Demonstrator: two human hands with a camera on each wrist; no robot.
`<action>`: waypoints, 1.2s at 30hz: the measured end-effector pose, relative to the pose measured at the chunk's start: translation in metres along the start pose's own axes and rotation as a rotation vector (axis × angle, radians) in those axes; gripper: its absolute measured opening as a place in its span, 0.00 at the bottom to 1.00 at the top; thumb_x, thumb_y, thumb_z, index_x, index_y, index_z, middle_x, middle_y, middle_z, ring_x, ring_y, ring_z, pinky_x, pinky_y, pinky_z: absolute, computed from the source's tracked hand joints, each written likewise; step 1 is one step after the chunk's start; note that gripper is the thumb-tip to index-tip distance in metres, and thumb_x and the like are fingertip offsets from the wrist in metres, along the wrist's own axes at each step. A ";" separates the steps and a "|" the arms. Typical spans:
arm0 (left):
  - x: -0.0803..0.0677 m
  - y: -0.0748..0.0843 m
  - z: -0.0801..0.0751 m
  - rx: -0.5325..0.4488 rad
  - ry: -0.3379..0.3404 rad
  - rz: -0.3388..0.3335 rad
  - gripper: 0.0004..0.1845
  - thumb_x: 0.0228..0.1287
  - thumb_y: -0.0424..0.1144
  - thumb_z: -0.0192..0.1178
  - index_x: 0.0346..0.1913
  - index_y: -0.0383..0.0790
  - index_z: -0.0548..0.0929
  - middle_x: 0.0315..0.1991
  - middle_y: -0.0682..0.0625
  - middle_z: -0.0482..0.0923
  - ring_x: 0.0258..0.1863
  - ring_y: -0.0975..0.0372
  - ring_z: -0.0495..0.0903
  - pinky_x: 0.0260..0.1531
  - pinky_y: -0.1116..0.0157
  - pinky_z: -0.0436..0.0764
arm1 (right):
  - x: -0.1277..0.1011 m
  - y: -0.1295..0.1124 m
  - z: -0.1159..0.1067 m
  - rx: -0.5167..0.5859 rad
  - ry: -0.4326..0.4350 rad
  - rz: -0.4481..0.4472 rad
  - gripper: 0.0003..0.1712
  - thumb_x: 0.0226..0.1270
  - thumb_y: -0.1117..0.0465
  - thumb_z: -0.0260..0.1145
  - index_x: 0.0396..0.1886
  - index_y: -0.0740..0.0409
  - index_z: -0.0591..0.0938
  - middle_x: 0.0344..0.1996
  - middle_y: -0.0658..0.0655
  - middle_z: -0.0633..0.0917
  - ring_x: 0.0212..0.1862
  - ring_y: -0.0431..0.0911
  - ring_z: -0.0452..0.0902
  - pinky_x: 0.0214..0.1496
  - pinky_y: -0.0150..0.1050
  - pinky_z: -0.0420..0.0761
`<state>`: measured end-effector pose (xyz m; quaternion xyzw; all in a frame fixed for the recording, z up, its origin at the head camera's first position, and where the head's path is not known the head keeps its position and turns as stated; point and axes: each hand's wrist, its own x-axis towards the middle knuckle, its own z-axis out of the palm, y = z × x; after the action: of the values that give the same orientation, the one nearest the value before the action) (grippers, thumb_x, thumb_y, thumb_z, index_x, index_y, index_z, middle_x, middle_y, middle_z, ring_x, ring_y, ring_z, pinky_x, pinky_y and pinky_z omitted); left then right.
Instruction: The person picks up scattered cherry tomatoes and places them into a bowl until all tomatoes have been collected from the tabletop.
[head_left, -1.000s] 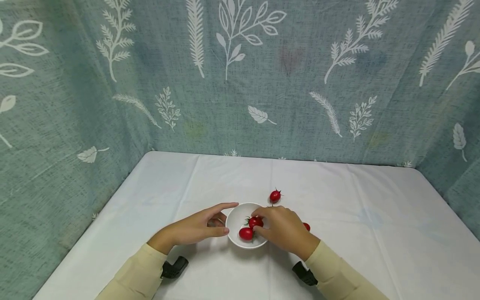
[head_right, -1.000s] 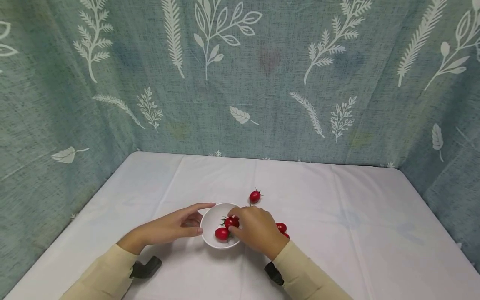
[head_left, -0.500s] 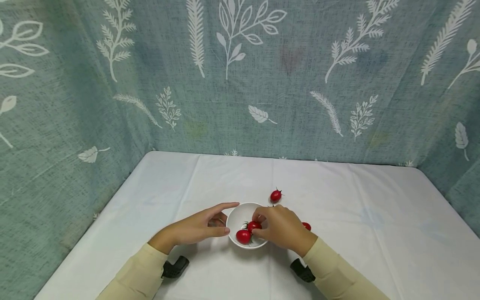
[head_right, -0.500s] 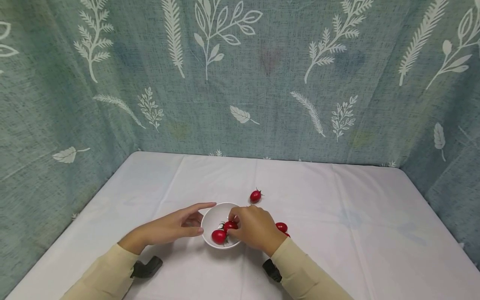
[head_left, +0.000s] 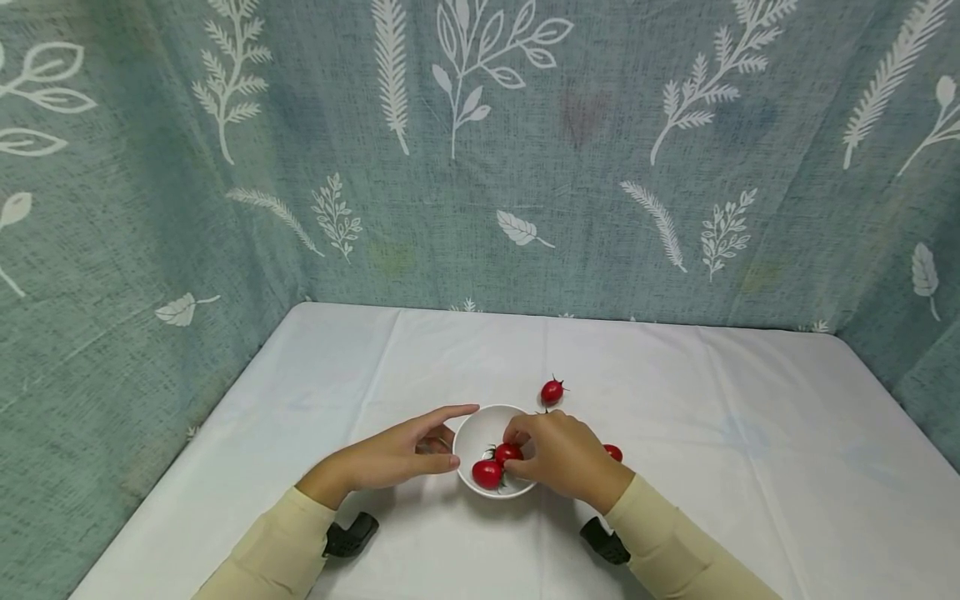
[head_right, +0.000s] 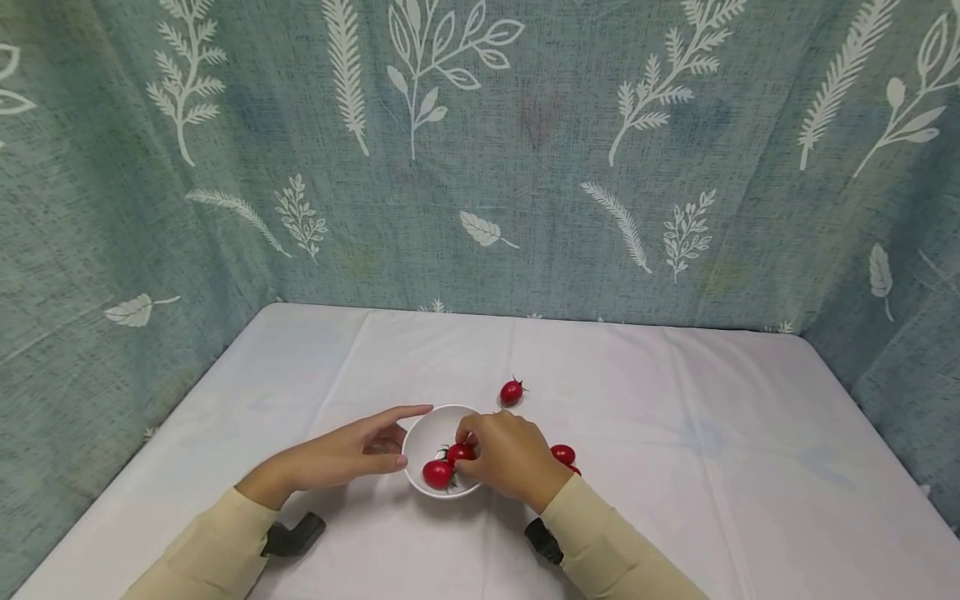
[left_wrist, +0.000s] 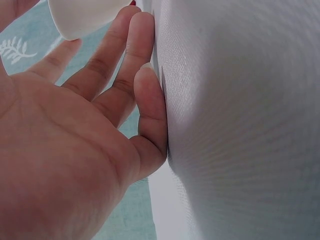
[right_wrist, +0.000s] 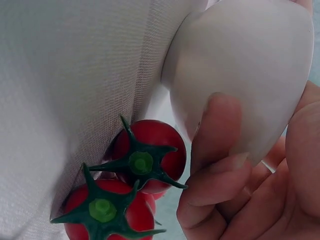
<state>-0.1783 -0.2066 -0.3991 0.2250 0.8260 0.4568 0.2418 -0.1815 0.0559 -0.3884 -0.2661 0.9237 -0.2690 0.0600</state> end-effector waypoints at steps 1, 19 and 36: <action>0.000 0.000 0.000 0.000 0.001 -0.001 0.36 0.71 0.46 0.62 0.77 0.63 0.59 0.52 0.48 0.80 0.52 0.57 0.81 0.53 0.56 0.74 | 0.000 0.000 0.000 -0.001 -0.001 0.001 0.11 0.54 0.56 0.79 0.37 0.49 0.87 0.36 0.48 0.90 0.40 0.43 0.83 0.39 0.41 0.79; 0.000 -0.001 0.000 -0.008 -0.007 0.009 0.36 0.72 0.45 0.61 0.77 0.61 0.59 0.52 0.49 0.81 0.53 0.57 0.81 0.53 0.57 0.74 | -0.012 0.001 -0.002 -0.065 0.178 -0.066 0.15 0.59 0.56 0.76 0.46 0.49 0.88 0.41 0.46 0.90 0.44 0.44 0.84 0.43 0.40 0.82; 0.002 -0.002 0.001 0.016 0.007 0.012 0.36 0.71 0.46 0.62 0.77 0.61 0.59 0.52 0.49 0.82 0.52 0.58 0.82 0.54 0.55 0.74 | -0.017 0.014 -0.025 -0.048 0.322 -0.057 0.16 0.59 0.59 0.77 0.47 0.51 0.88 0.46 0.49 0.88 0.51 0.47 0.84 0.53 0.46 0.83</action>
<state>-0.1795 -0.2063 -0.4016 0.2301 0.8292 0.4523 0.2344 -0.1799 0.0863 -0.3752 -0.2469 0.9197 -0.2875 -0.1029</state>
